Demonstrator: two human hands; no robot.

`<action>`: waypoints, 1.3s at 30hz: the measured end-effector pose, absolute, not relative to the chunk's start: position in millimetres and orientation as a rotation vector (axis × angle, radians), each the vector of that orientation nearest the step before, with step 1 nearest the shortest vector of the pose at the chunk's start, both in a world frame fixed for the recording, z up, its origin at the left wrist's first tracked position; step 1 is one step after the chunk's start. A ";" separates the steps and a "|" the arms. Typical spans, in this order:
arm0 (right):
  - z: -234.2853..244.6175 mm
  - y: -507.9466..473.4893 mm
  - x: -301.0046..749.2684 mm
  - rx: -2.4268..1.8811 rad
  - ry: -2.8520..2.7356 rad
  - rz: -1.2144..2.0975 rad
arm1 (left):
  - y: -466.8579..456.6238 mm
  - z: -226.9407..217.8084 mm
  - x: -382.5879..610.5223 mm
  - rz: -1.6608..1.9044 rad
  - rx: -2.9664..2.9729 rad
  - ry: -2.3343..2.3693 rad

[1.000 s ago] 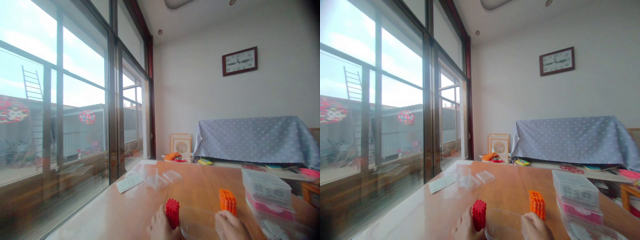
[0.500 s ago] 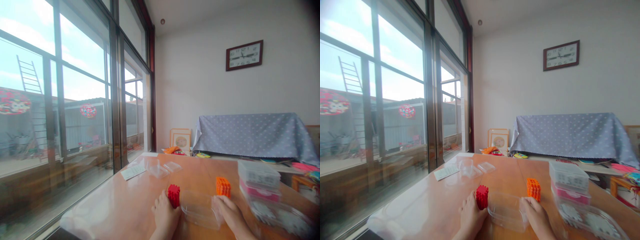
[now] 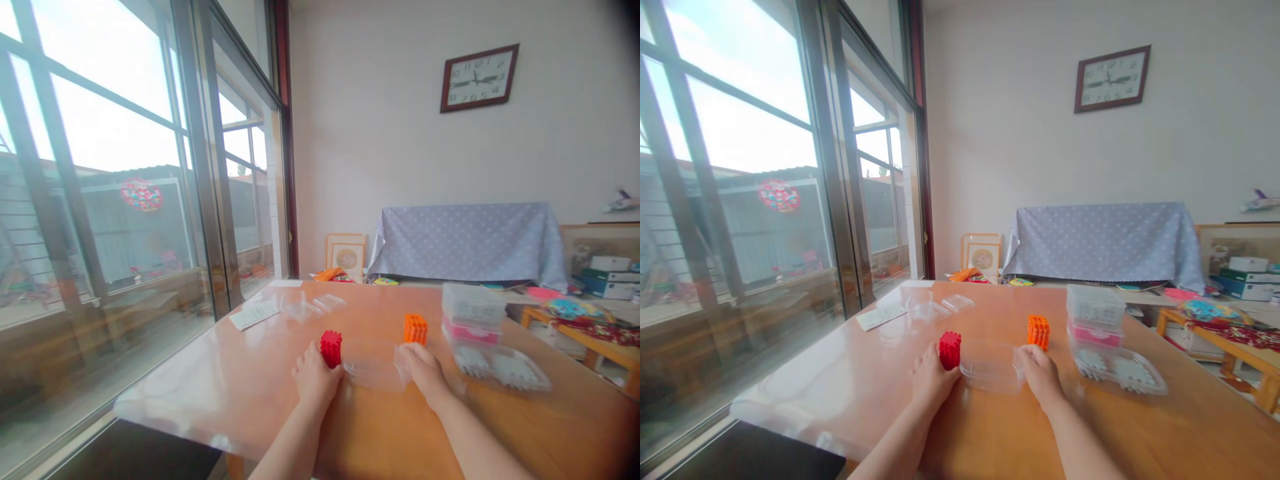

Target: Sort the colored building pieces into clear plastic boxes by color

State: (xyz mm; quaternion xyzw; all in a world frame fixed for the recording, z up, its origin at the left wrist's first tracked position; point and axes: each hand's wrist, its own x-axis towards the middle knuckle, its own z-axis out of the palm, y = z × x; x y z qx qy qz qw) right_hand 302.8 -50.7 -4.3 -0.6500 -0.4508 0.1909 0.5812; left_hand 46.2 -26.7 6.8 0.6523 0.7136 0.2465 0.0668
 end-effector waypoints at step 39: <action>-24.1 -42.0 314.0 -1.447 -1.158 0.467 | 1.8 -21.2 26.7 1.428 1.492 1.673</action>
